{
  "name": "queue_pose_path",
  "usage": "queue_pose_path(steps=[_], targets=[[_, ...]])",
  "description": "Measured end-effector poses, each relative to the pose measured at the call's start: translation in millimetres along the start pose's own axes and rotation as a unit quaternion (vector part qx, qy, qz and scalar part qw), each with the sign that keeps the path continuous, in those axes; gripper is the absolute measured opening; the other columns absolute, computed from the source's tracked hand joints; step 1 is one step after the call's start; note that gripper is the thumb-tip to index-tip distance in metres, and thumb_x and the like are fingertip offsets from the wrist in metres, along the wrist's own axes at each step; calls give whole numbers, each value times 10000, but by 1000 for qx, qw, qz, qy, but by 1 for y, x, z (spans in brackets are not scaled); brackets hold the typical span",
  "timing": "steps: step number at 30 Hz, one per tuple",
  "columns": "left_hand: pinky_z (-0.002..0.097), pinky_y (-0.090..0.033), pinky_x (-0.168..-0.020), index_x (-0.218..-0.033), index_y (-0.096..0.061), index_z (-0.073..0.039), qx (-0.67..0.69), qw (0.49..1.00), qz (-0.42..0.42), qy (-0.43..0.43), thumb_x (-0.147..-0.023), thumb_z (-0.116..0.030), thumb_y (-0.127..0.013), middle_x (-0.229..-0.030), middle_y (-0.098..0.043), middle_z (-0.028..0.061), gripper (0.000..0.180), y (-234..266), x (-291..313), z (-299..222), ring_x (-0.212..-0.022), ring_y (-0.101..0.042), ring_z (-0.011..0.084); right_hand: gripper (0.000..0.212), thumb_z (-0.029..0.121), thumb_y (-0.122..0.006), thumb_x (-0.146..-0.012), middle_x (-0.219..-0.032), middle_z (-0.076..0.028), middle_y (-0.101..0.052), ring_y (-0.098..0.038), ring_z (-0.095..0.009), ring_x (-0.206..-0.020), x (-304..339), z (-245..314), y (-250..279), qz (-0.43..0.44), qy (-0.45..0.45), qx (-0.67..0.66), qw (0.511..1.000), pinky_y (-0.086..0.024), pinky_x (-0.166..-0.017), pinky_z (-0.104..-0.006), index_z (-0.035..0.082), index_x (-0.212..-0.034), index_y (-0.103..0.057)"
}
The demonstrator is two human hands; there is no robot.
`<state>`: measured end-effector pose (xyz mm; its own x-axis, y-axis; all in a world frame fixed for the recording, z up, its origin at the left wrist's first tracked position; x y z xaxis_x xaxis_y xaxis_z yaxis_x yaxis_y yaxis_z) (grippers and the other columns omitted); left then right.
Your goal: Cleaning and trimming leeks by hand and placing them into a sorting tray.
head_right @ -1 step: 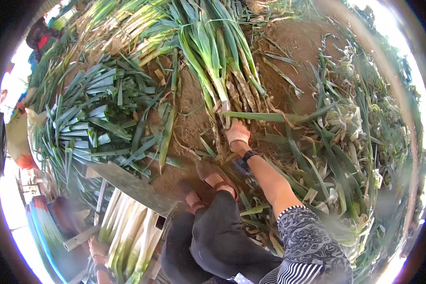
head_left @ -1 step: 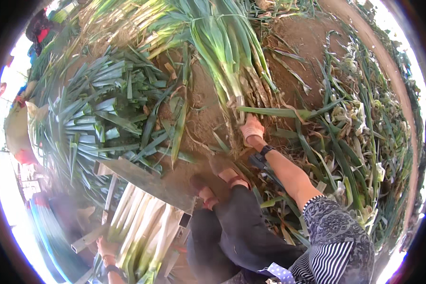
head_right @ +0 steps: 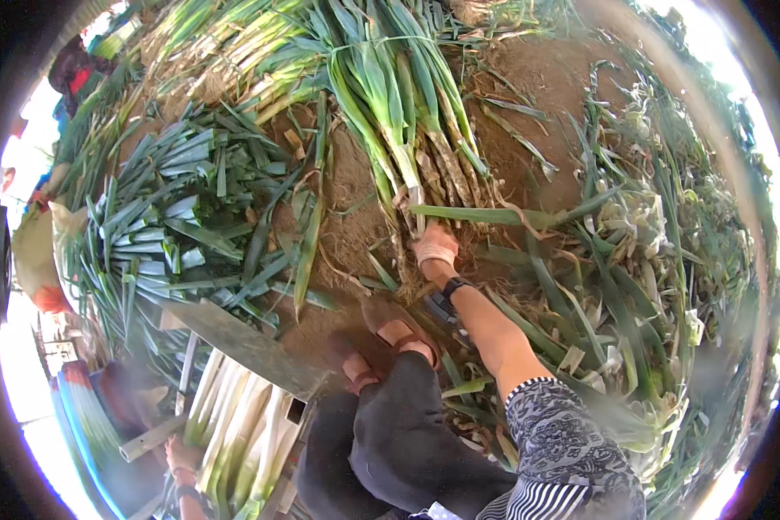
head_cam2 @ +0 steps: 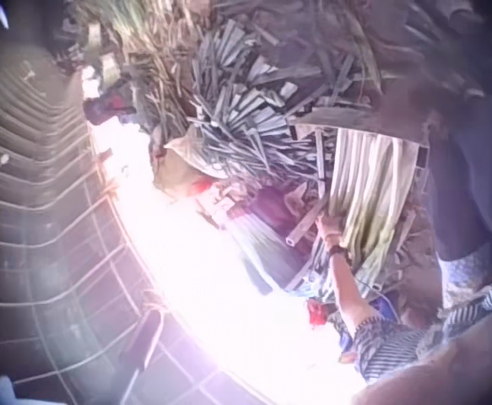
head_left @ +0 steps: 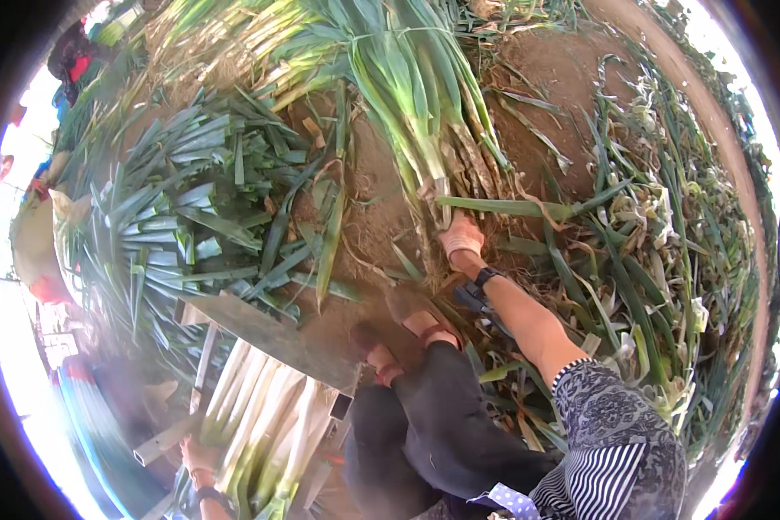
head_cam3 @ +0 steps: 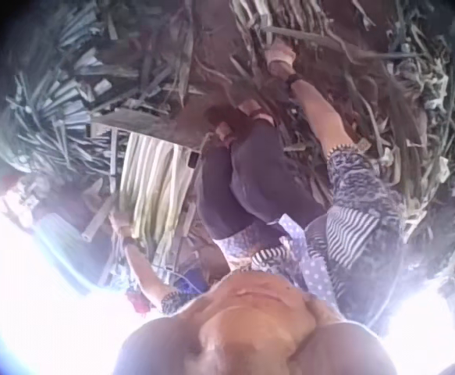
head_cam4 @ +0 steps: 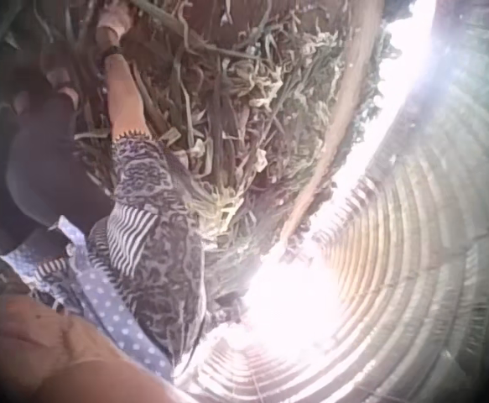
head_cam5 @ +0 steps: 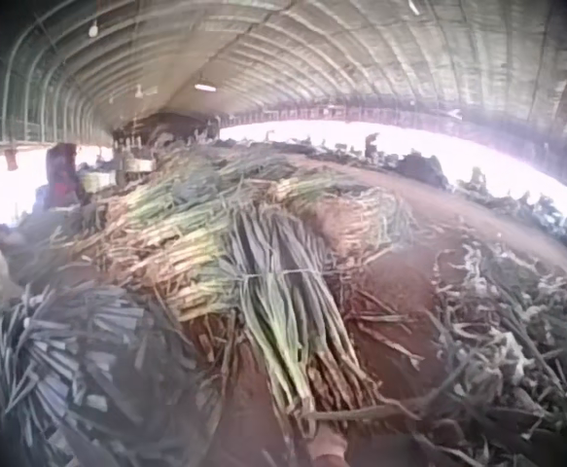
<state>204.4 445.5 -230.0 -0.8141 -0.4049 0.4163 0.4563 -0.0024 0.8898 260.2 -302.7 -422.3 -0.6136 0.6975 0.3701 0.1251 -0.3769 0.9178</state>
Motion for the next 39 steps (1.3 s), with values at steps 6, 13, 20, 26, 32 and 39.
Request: queue_pose_path(steps=[6, 13, 20, 26, 32, 39], targets=[[381, -384, -1023, -1224, -560, -75, -39, 999, -14, -10, -583, -307, -791, -1351, -454, 139, 720, -20, -26, 5, -1239, -420, 317, 530, 414, -676, -759, -966, -179, -656, -644, -339, -887, -22, -38, -12, 64, 20, -134, 989, -512, -749, -438, 46, -1124, -566], [369, -506, -828, -1029, -640, -101, -58, 977, 83, -189, -747, -182, -648, -1030, -651, 135, 293, -15, -2, -5, -984, -617, 281, 505, 453, -690, -728, -838, -73, -582, -562, -153, -673, 141, -122, 101, 185, 67, -349, 916, -467, -588, -306, 14, -954, -583], [292, -511, -793, -1063, -627, -39, 27, 784, -318, -532, -760, 48, -540, -1079, -618, 102, 327, 182, 230, -284, -890, -620, 236, 170, 126, -704, -735, -714, -29, -566, -544, -110, -598, 258, -259, 170, 122, 54, -557, 820, -457, -553, -264, 1, -802, -609], [402, -473, -861, -1247, -470, -100, 748, 390, 445, -300, -872, -327, -609, -1058, -560, 112, 461, 89, 358, -493, -993, -551, 256, 311, 144, -721, -656, -756, -25, -569, -530, -106, -668, 350, -299, 263, 111, 52, -635, 763, -432, -609, -247, -19, -895, -605], [457, -366, -1030, -1329, -428, -141, 751, 223, 562, -266, -778, -563, -649, -1330, -476, 50, 728, 63, 449, -595, -1196, -461, 260, 567, 173, -755, -555, -887, -73, -625, -578, -134, -782, 427, -322, 309, 79, -25, -495, 865, -463, -723, -259, -69, -1040, -590], [403, -505, -789, -1187, -506, -91, 748, 299, 496, -324, -698, -593, -715, -1006, -600, 95, 731, 75, 421, -600, -890, -593, 242, 748, 390, -807, -617, -1137, -163, -551, -520, -350, -1045, 381, -317, 256, -81, 110, -16, 990, -432, -877, -432, 103, -1243, -515]])
Point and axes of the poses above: each hand's wrist, its own x-axis away from the middle knuckle, its own y-axis out of the back of the hand, z = x × y, the point moved 10 cm from there along -x, towards the middle knuckle
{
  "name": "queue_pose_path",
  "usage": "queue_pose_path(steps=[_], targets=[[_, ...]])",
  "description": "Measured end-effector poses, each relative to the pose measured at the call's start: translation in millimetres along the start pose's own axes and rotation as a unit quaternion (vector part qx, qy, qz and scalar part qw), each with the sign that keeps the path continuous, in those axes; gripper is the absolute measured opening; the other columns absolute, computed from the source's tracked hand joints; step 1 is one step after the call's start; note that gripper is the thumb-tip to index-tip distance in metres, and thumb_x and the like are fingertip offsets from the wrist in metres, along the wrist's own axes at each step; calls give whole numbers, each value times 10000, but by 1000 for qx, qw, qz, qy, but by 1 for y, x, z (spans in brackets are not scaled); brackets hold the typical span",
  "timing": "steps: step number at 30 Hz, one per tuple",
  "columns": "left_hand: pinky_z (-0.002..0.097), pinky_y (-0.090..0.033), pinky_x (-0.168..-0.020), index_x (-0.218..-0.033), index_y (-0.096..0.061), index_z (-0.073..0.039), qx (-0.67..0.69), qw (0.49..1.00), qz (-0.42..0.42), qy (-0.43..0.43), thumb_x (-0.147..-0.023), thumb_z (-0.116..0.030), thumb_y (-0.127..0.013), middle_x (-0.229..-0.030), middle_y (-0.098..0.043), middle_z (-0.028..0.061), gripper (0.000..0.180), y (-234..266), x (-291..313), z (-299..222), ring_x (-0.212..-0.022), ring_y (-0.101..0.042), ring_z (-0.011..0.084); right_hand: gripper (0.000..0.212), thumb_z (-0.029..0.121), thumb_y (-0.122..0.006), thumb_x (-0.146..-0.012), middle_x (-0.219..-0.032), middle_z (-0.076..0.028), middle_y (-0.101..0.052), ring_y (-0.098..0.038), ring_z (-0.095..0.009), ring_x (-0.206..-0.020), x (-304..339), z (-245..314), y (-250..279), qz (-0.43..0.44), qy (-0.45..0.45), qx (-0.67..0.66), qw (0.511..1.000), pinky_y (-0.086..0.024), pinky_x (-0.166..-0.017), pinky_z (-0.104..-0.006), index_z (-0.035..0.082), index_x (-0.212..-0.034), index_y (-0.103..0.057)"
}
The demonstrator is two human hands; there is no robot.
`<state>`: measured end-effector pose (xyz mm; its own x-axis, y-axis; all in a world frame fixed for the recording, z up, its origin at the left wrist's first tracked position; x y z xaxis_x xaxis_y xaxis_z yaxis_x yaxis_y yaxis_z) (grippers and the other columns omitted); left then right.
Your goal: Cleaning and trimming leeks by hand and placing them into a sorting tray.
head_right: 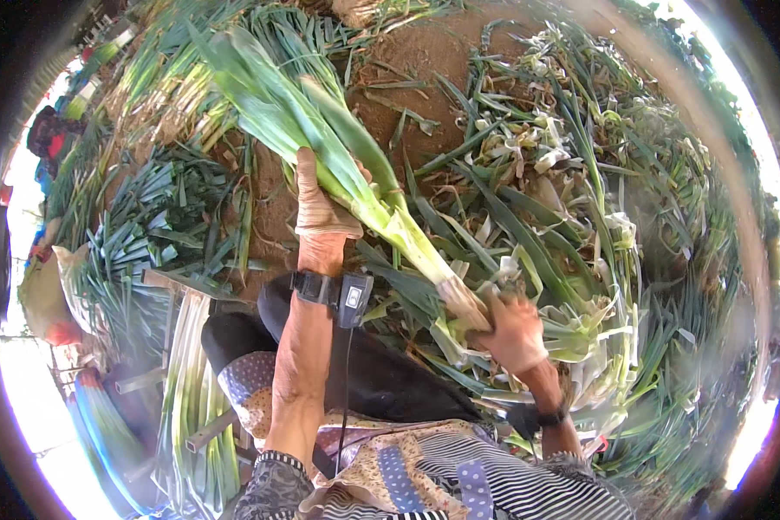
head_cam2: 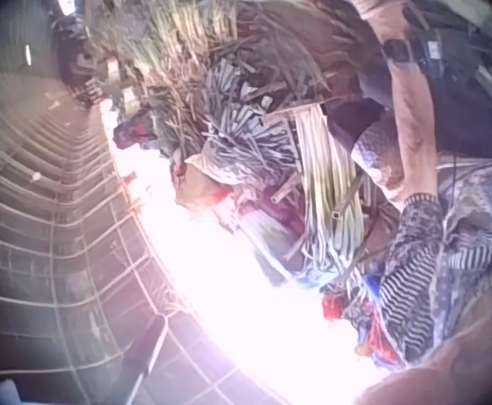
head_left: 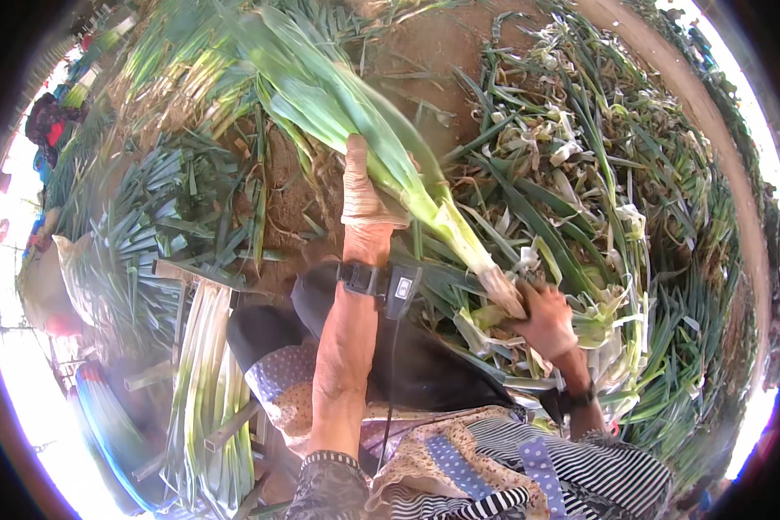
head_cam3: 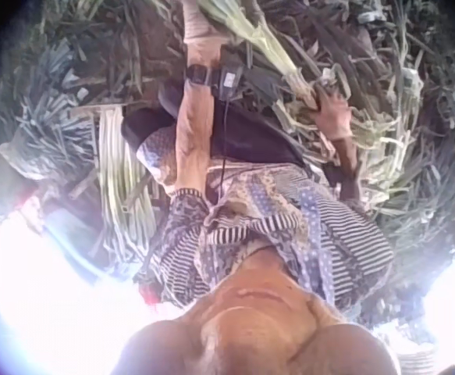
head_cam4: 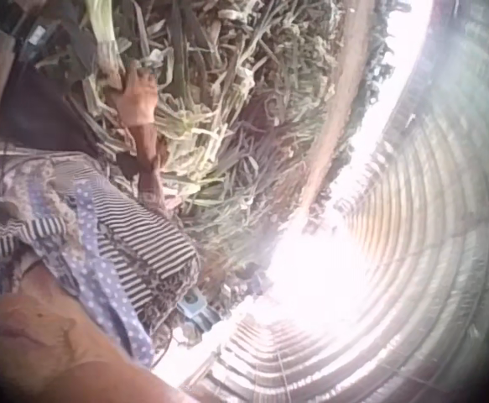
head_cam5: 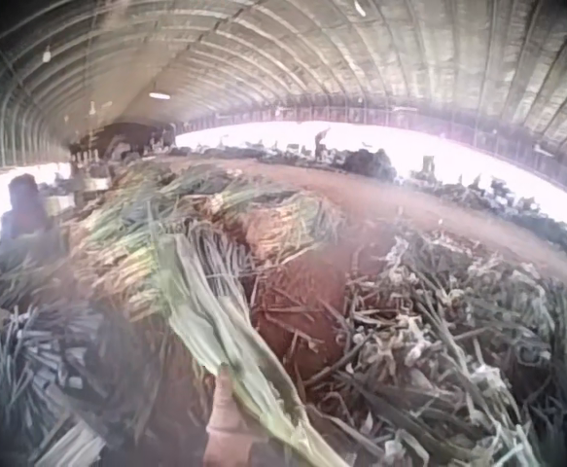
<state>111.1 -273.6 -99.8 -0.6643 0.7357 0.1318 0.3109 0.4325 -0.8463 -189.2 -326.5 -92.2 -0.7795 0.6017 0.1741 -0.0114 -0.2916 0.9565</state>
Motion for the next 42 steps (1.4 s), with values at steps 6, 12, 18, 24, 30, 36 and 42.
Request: queue_pose_path(steps=[6, 12, 18, 24, 30, 36, 42], targets=[[390, -515, -721, -1109, -536, -50, -3, 999, 18, -30, -726, -462, -751, -917, -602, 93, 602, -1, 4, -14, -787, -604, 239, 842, 403, -801, -649, -1109, -217, -543, -544, -325, -1027, -113, 74, 20, -96, 38, -247, 964, -468, -903, -407, 10, -1295, -430], [372, -509, -724, -1080, -566, -62, -48, 992, -61, -98, -750, -401, -748, -884, -613, 77, 507, 10, 3, -15, -781, -601, 203, 505, 226, -765, -720, -869, -70, -621, -615, -203, -779, -190, 141, -4, 40, 74, -634, 769, -513, -685, -290, 19, -1119, -534], [292, -476, -542, -831, -537, -70, -27, 995, -67, -62, -736, -514, -729, -662, -540, 21, 493, 43, -3, -41, -589, -540, 166, 185, 213, -593, -843, -633, -16, -502, -478, -101, -532, -107, 97, 23, 122, 102, -934, 320, -379, -445, -230, 34, -867, -551], [294, -488, -535, -844, -524, -86, 42, 990, -96, -91, -747, -517, -719, -675, -522, 3, 483, 46, -6, -46, -517, -465, 127, 198, 199, -688, -800, -618, -58, -575, -572, -158, -575, 15, -42, -22, -86, -112, -294, 945, -462, -531, -312, 15, -844, -628], [257, -358, -376, -771, -529, -112, 31, 991, -125, -34, -785, -338, -730, -586, -525, 2, 303, 26, 10, 5, -409, -457, 103, 266, 246, -800, -685, -624, -149, -580, -555, -296, -529, 57, -87, -95, -97, -59, -135, 984, -441, -517, -387, 51, -702, -621], [261, -360, -367, -762, -521, -77, 10, 978, -192, -75, -800, -364, -712, -580, -511, 14, 347, 36, 19, -5, -406, -444, 111, 91, 149, -602, -858, -818, -127, -631, -613, -234, -735, 70, -142, -121, -75, -172, -287, 939, -483, -652, -333, 78, -858, -659], [248, -337, -432, -817, -477, -89, 13, 931, -282, -230, -848, -458, -634, -614, -462, -7, 402, 74, 22, -124, -486, -407, 96, 419, 375, -663, -760, -971, -150, -667, -624, -267, -860, 251, -346, -67, 68, -484, -33, 872, -479, -751, -378, 50, -1026, -662]])
Point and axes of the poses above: each hand's wrist, its own x-axis away from the middle knuckle, its own y-axis out of the back of the hand, z = x × y, the point moved 10 cm from there along -x, towards the middle knuckle
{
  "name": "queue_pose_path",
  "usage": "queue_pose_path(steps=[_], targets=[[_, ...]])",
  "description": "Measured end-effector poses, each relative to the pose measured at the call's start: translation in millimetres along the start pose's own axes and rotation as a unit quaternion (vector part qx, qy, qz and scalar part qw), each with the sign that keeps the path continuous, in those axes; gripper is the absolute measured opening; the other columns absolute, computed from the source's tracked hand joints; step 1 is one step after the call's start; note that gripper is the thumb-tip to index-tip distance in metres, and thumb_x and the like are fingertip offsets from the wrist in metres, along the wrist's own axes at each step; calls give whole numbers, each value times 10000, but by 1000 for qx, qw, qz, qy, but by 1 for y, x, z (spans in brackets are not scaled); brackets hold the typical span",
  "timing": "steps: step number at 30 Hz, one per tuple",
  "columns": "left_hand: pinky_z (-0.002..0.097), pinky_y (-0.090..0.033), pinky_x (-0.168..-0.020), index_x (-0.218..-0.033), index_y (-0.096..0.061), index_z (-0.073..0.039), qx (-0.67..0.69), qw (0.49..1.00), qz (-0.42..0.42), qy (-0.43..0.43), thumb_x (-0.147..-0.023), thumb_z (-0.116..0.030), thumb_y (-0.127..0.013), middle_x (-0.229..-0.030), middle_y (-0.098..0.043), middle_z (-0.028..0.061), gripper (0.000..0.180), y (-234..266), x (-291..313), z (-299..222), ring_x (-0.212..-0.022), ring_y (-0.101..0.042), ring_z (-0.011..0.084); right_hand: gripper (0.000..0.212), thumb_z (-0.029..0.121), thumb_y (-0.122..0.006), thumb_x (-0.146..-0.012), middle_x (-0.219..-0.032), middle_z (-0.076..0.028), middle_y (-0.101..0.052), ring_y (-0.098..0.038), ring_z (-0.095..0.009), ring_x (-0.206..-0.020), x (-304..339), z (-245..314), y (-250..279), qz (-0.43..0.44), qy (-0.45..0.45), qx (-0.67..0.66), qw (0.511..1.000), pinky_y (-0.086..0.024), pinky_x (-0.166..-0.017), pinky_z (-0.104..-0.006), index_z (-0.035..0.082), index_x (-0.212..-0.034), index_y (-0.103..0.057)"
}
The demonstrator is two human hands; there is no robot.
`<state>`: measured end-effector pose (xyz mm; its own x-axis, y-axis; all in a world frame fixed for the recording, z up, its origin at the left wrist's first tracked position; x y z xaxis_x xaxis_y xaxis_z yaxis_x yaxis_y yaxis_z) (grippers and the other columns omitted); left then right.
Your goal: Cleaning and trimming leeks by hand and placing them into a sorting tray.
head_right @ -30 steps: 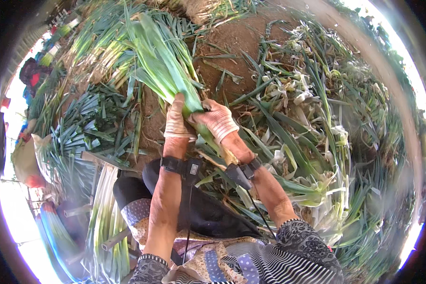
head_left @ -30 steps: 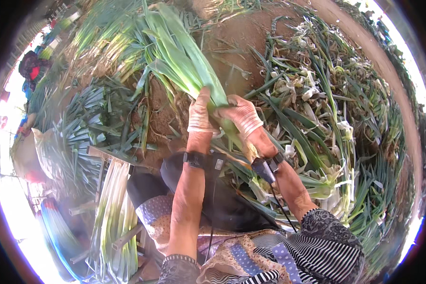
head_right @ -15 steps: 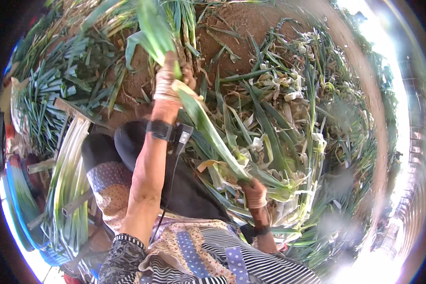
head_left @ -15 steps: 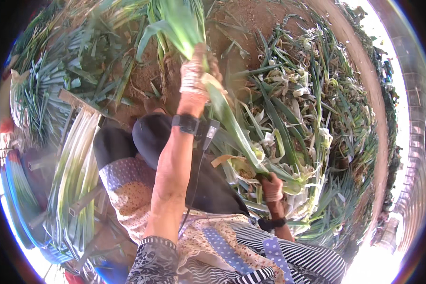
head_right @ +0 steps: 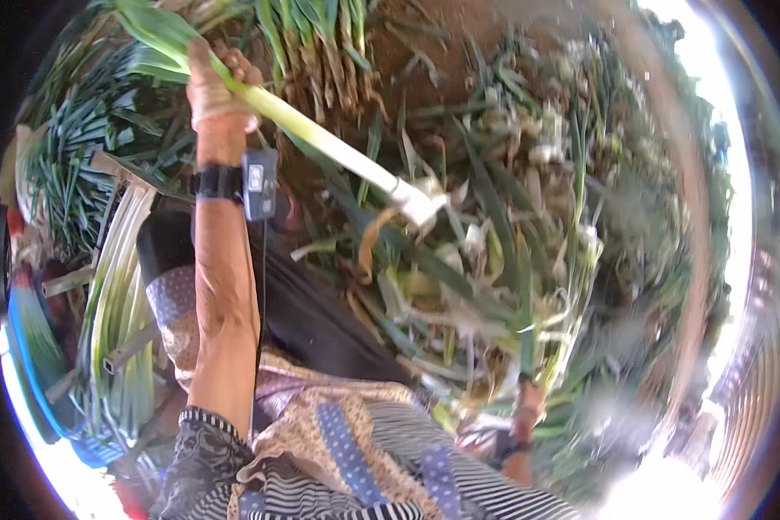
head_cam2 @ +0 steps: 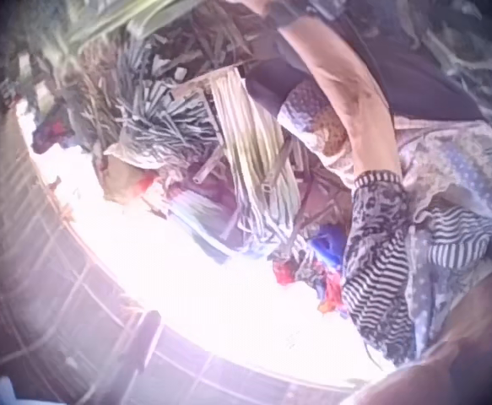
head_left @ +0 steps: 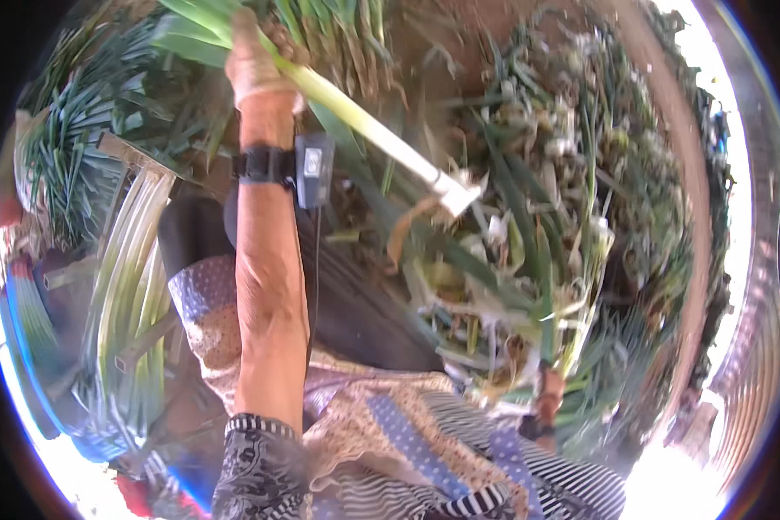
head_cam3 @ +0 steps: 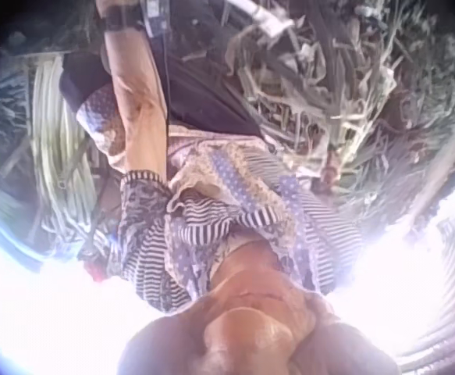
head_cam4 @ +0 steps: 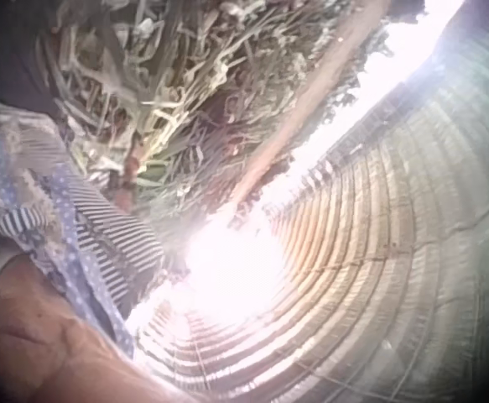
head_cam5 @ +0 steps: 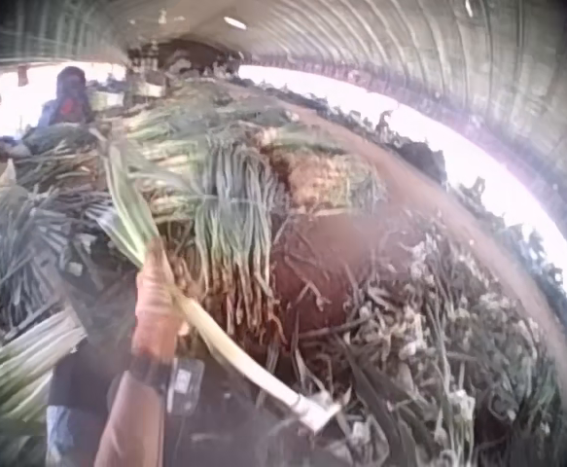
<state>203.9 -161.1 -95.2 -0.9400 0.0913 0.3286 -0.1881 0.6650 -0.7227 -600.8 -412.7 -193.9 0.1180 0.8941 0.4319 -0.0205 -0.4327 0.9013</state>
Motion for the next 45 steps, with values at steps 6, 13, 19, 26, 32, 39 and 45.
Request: queue_pose_path(steps=[6, 13, 19, 26, 32, 39, 45], targets=[[261, -337, -457, -779, -458, -107, -54, 998, -10, -11, -865, -376, -636, -612, -462, 3, 334, -4, 7, -4, -488, -392, 112, 543, 350, -700, -762, -1130, -153, -584, -547, -327, -1068, 59, 263, 88, -188, 263, -10, 946, -447, -894, -412, 79, -1208, -549], [298, -401, -457, -752, -484, -93, -10, 997, -73, 40, -820, -275, -714, -587, -483, 30, 301, 28, -22, 13, -456, -433, 151, 691, 416, -804, -627, -1021, -160, -591, -590, -307, -926, 201, 488, 60, -200, 618, 17, 760, -486, -778, -446, 62, -1156, -534], [353, -480, -487, -797, -543, -85, -28, 994, -66, 83, -764, -228, -771, -603, -535, 53, 271, 32, -34, 24, -491, -510, 201, 392, 373, -680, -782, -715, -137, -595, -597, -315, -625, 216, 505, 52, -102, 677, -22, 729, -480, -557, -400, 58, -994, -577], [294, -441, -413, -837, -566, -55, -128, 987, 83, 52, -775, -160, -752, -604, -482, 6, 223, 13, -70, 33, -469, -473, 129, 242, 305, -592, -869, -583, -97, -552, -555, -252, -513, 250, 525, 64, -3, 695, -38, 718, -427, -473, -329, 84, -790, -653], [290, -397, -384, -809, -550, -48, -39, 990, -34, 132, -834, -107, -669, -583, -463, 11, 136, 43, -50, 79, -440, -430, 125, 158, 245, -601, -884, -609, -90, -569, -517, -186, -490, 250, 482, 58, -15, 677, -94, 730, -413, -470, -315, 113, -897, -687], [239, -349, -426, -757, -501, -42, 47, 994, 95, 25, -858, -146, -642, -605, -446, 5, 202, 40, -101, 9, -473, -398, 107, 290, 232, -667, -824, -927, -136, -652, -622, -245, -845, 134, 267, 49, 122, 278, -241, 922, -477, -742, -299, 98, -1081, -650], [243, -295, -442, -821, -556, -40, 166, 932, 314, 72, -850, -126, -652, -605, -436, -10, 132, -29, -51, 15, -498, -364, 96, 583, 333, -739, -723, -1258, -159, -515, -490, -318, -1165, 116, 338, 87, -101, 379, 41, 919, -385, -974, -407, 105, -1229, -561]])
Point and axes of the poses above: each hand's wrist, its own x-axis away from the middle knuckle, its own y-axis out of the back of the hand, z = x × y, the point moved 10 cm from there along -x, towards the middle knuckle
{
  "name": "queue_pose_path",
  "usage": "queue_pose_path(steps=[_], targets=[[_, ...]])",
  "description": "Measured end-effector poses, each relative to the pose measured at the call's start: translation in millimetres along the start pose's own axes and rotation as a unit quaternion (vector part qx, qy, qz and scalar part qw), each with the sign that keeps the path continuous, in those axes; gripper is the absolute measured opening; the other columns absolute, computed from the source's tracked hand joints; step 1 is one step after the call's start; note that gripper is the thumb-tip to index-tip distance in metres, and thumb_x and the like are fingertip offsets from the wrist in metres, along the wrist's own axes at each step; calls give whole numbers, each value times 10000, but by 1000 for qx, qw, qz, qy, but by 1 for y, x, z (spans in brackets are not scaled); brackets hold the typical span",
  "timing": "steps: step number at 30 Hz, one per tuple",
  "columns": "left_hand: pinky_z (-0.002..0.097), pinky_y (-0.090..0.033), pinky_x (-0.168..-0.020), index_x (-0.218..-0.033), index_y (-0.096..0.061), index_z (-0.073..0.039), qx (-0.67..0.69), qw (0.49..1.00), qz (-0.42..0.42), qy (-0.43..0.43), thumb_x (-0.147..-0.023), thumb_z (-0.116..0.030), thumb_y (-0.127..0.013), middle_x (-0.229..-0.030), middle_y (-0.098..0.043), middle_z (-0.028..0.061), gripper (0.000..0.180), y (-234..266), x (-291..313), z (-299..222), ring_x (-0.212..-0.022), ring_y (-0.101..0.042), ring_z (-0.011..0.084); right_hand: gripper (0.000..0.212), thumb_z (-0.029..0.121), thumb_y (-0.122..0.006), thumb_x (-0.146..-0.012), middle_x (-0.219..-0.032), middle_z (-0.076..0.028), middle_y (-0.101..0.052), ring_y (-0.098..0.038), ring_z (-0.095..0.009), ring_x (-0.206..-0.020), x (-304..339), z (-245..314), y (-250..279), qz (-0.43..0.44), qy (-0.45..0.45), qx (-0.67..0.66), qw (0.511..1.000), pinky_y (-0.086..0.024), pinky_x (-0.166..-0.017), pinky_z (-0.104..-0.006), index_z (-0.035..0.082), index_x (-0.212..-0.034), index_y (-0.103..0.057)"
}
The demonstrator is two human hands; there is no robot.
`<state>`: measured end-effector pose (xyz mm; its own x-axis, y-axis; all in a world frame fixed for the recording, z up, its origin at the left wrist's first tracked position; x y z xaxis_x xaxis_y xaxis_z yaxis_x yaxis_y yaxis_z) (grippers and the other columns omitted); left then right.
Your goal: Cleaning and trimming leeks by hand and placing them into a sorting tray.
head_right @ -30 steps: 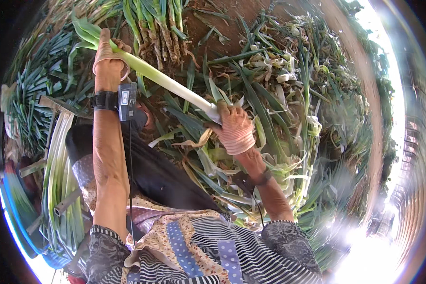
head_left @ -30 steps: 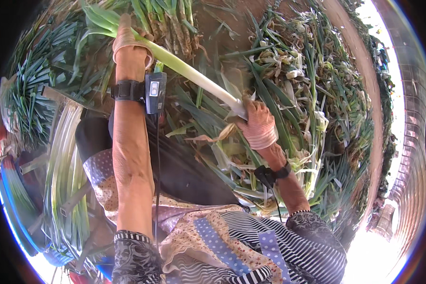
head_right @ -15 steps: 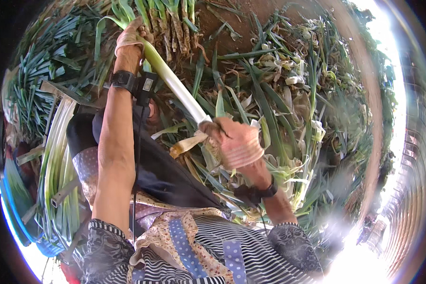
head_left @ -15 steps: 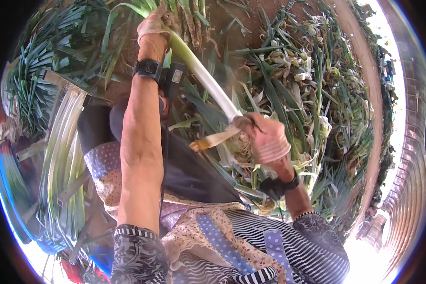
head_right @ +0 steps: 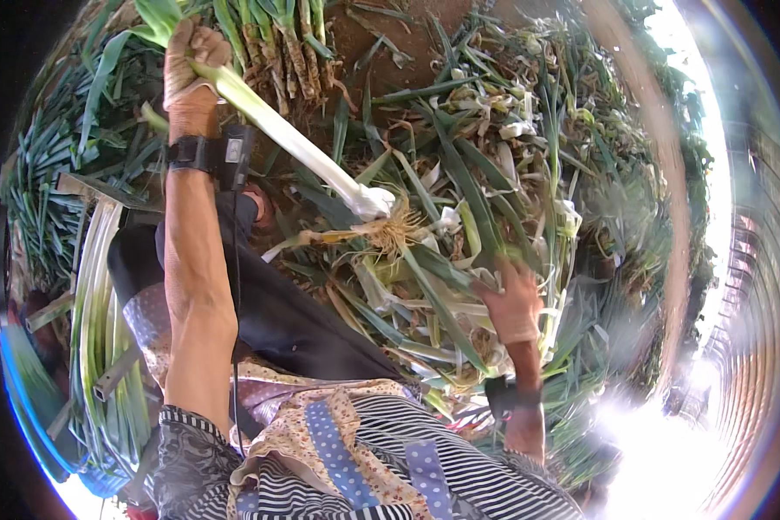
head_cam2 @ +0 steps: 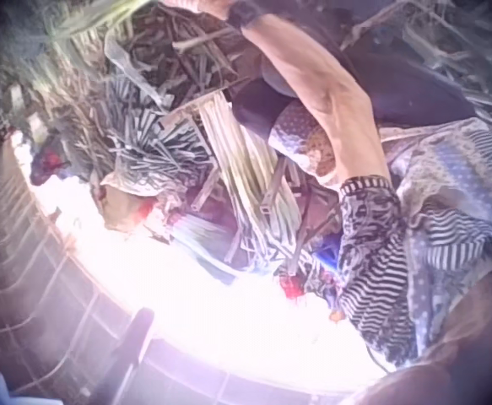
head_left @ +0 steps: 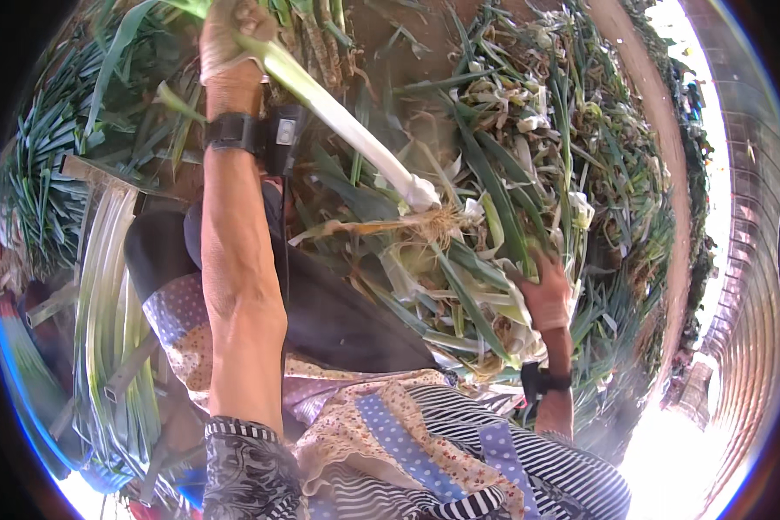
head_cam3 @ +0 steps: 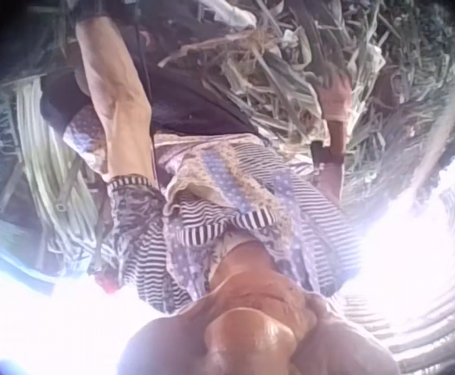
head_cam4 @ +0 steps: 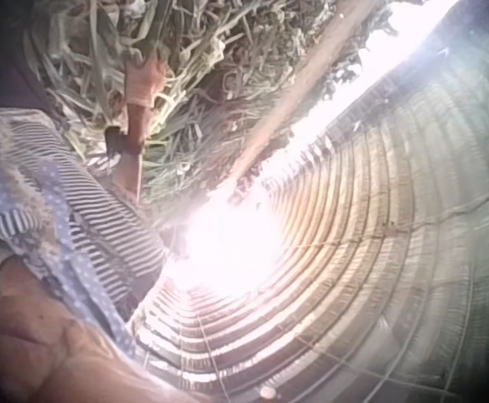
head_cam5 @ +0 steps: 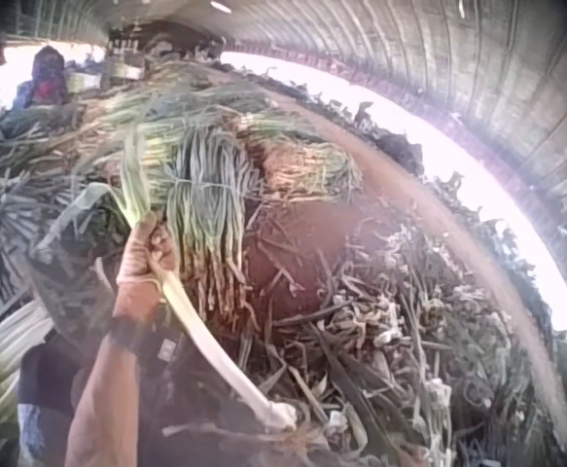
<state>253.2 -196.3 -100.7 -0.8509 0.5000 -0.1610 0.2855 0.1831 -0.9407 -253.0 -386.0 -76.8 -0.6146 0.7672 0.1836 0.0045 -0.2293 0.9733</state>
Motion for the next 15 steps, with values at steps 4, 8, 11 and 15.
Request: queue_pose_path(steps=[4, 8, 11, 15], targets=[[243, -314, -442, -906, -588, -39, 58, 994, 90, 27, -860, -160, -654, -628, -440, -11, 146, -25, 6, 15, -510, -385, 90, 491, 325, -638, -835, -1180, -192, -564, -585, -287, -1038, -45, 117, 21, -60, 290, -235, 926, -467, -881, -376, 0, -1196, -562], [249, -330, -449, -906, -576, -32, 199, 965, 151, 80, -873, -192, -642, -634, -429, -11, 176, -31, 2, 11, -510, -381, 93, 396, 260, -569, -871, -1137, -147, -587, -602, -252, -988, -47, 217, 16, 36, 468, -317, 824, -491, -828, -307, 61, -1212, -548], [256, -335, -452, -894, -566, -26, 180, 969, 132, 108, -879, -205, -634, -639, -425, -12, 192, -17, -2, 17, -505, -378, 94, 421, 168, -663, -780, -1132, -66, -582, -621, -213, -942, -59, 202, -37, 293, 163, -170, 927, -521, -749, -282, 179, -1188, -562], [249, -291, -414, -801, -559, -53, 31, 996, -37, 74, -854, -172, -654, -592, -445, -26, 161, 42, -9, 13, -462, -381, 84, 383, 432, -550, -904, -764, -16, -602, -547, -107, -665, -35, 177, -37, 239, 0, -363, 901, -438, -624, -262, 65, -878, -657]])
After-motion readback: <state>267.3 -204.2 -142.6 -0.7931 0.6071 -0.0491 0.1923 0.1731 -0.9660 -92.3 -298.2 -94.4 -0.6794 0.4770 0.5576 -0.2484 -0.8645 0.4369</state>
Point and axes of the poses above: each hand's wrist, its own x-axis away from the middle knuckle, its own y-axis out of the back of the hand, z = x × y, the point moved 10 cm from there along -x, towards the middle knuckle
